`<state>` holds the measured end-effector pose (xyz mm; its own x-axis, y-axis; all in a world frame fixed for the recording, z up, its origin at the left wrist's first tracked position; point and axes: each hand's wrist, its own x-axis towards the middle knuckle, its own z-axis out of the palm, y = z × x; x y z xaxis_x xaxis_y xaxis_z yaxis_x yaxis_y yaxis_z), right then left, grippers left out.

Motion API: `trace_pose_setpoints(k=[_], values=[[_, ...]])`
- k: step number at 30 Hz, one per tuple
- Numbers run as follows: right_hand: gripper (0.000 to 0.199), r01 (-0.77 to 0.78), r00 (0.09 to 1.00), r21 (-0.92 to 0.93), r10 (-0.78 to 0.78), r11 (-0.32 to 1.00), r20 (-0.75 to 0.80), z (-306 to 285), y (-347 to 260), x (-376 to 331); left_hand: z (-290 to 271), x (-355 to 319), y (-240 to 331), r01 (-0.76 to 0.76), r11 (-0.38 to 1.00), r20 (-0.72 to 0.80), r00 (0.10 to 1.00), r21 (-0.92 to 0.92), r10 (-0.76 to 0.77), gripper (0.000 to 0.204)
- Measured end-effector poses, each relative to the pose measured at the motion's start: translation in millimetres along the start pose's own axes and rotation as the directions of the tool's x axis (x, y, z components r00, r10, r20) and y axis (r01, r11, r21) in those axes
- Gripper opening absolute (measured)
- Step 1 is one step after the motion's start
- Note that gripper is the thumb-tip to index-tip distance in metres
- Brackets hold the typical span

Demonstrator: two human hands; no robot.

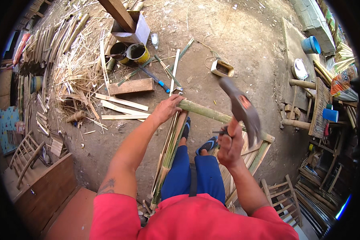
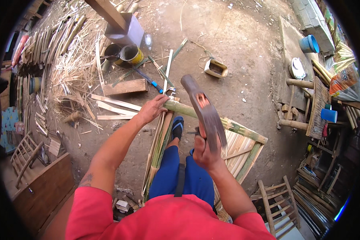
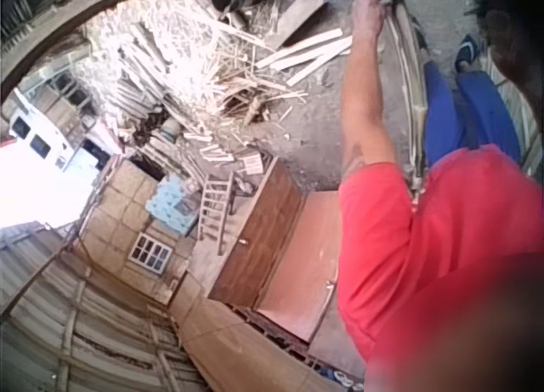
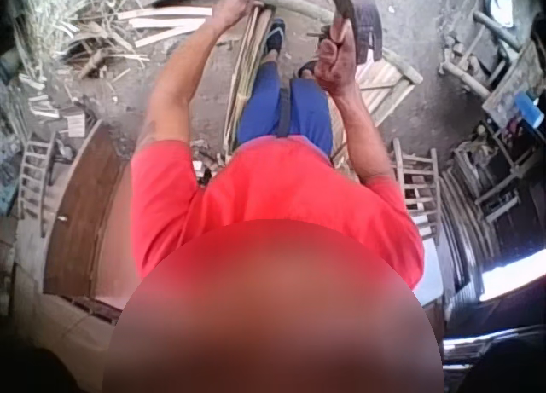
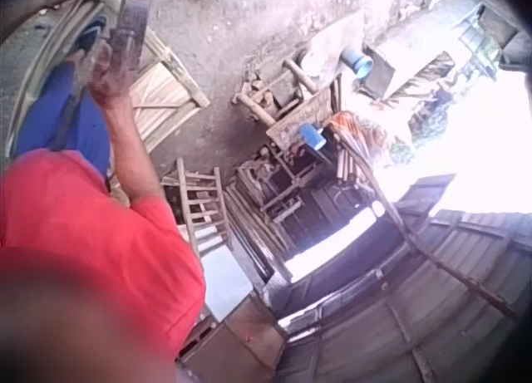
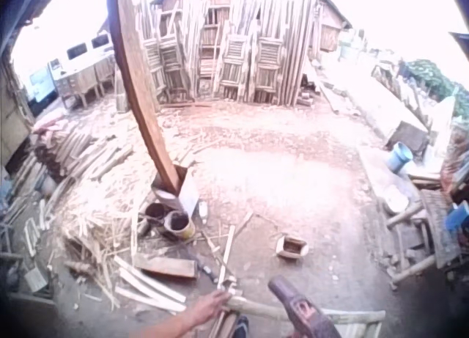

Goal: The person assembles a bamboo frame by hammering nails into joints. They position bamboo poles, drive nails with a hammer, and reposition the frame to continue fastening multiple joints.

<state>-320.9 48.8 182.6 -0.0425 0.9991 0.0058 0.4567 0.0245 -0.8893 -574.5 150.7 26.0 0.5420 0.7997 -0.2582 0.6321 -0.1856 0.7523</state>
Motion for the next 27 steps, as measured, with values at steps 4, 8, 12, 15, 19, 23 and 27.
trace_pose_setpoints(k=[4, 8, 12, 15, 19, 23, 27], values=[[0.019, 0.042, 0.965, 0.052, -0.054, 0.998, 0.257, 18.8, 37.1, -3.0, -0.5, 0.9, -0.9, -0.004, 0.999, -0.017, 1.0, 0.054, 0.004, 0.051], [0.025, -0.312, 0.934, -0.218, 0.341, 0.925, 0.11, 32.5, 61.4, -15.0, -2.0, 3.0, -1.3, 0.007, 0.998, -0.024, 1.0, 0.069, -0.005, 0.051], [0.021, -0.054, 0.996, 0.091, 0.048, 0.994, 0.073, 31.5, 64.2, -35.0, -0.7, 4.3, 0.3, -0.01, 0.998, -0.024, 1.0, 0.06, 0.012, 0.051], [0.021, -0.281, 0.908, -0.349, 0.366, 0.894, 0.206, 31.8, 58.3, -28.0, -0.9, 4.5, 1.1, -0.001, 0.997, -0.027, 1.0, 0.073, 0.003, 0.051], [0.022, -0.022, 0.999, -0.147, 0.027, 0.989, 0.03, 32.0, 48.5, -21.4, -2.9, 3.9, 1.1, 0.036, 0.998, 0.042, 0.998, 0.059, -0.039, 0.051], [0.023, -0.139, 0.968, -0.248, 0.185, 0.959, 0.171, 35.5, 49.7, -22.1, -0.9, 1.4, 0.3, -0.02, 0.998, -0.006, 1.0, 0.06, 0.02, 0.053], [0.021, -0.214, 0.963, -0.254, 0.247, 0.943, 0.105, 42.5, 56.7, -18.9, -1.7, -0.4, -0.5, -0.017, 0.996, -0.006, 1.0, 0.086, 0.018, 0.053]])
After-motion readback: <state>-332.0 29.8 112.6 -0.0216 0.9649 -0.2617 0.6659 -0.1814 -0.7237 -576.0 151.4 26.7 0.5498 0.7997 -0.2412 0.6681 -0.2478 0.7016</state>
